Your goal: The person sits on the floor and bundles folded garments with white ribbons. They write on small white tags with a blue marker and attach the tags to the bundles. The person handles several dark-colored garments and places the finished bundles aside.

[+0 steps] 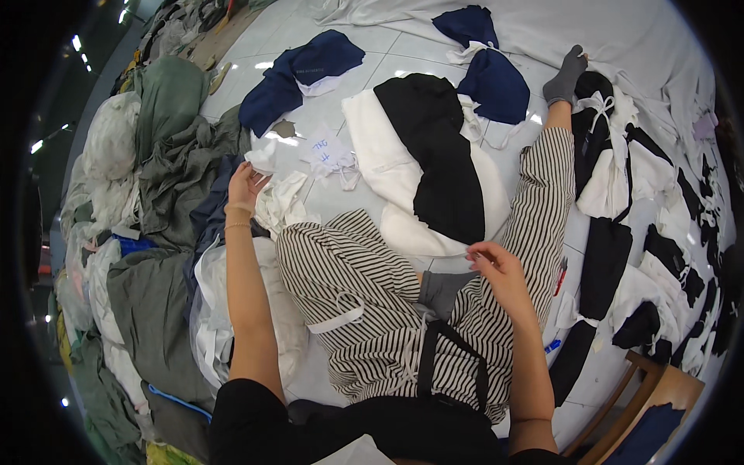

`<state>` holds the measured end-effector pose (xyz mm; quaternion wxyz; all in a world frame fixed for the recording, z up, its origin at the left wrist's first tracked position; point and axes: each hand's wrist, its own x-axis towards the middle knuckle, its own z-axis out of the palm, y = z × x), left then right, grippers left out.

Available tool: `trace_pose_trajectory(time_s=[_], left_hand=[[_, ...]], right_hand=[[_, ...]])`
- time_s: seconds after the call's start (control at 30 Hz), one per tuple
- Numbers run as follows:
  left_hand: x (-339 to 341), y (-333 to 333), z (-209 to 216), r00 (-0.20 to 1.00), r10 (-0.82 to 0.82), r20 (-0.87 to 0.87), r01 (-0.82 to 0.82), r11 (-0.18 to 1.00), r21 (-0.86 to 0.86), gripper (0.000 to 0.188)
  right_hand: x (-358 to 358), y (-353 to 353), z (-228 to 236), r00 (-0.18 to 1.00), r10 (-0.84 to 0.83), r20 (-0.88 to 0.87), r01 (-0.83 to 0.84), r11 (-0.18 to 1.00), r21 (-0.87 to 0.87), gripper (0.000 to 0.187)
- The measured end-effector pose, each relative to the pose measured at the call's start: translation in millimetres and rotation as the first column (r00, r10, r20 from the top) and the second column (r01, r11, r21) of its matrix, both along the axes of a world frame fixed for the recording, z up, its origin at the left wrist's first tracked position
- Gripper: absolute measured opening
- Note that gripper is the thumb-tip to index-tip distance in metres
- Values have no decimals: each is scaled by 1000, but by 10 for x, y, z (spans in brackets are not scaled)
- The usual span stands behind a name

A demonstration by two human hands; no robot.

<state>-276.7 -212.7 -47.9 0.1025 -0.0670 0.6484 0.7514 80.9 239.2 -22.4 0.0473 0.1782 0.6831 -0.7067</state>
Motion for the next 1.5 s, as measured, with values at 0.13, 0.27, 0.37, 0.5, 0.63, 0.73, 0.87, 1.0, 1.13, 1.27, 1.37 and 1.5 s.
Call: trace_pose_trajectory(time_s=[0.13,0.27,0.37,0.5,0.63,0.73,0.87,1.0,1.13,1.27,1.37,1.5], left_hand=[[752,1003,731,914,-405,-12,399,895,200,33],[1299,1814,596,731,-682,34,628,692,357,37],[1687,2455,535,620,-778,102,665,590,459,40],[2168,3011,275,575,-794,197,614,577,538,65],[2682,3175,-145,485,-865,127,730,481,486,55],[2905,3316,-184,515,-822,245,640,558,529,56],[2903,3378,-149,660,-723,206,498,626,600,53],[2830,3495,23,682,-715,157,559,647,519,52],[2772,3576,-24,672,-739,50,677,641,362,54],[2737,3647,-93,653,-758,10,710,616,343,54],[2628,3795,-89,556,-828,-73,820,532,210,47],[2469,3997,150,409,-891,-197,913,398,94,40]], right_hand=[[-288,-216,119,984,7,-176,7,997,79,29],[-489,-182,330,979,-67,-194,35,986,-163,38],[-426,-43,386,999,-35,1,32,918,-396,36],[-128,207,285,957,-275,-88,249,941,-230,19],[154,362,317,921,-380,-87,353,908,-226,19],[302,457,315,931,-362,-48,345,916,-203,17],[431,555,283,878,-472,-83,451,872,-188,14],[606,636,207,830,-549,-100,524,828,-199,14],[804,669,68,853,-507,-125,490,860,-140,37],[866,499,272,804,-573,-157,558,819,-134,72],[1081,575,57,906,-398,-140,415,901,124,63],[1120,412,225,854,-467,-229,519,796,312,53]])
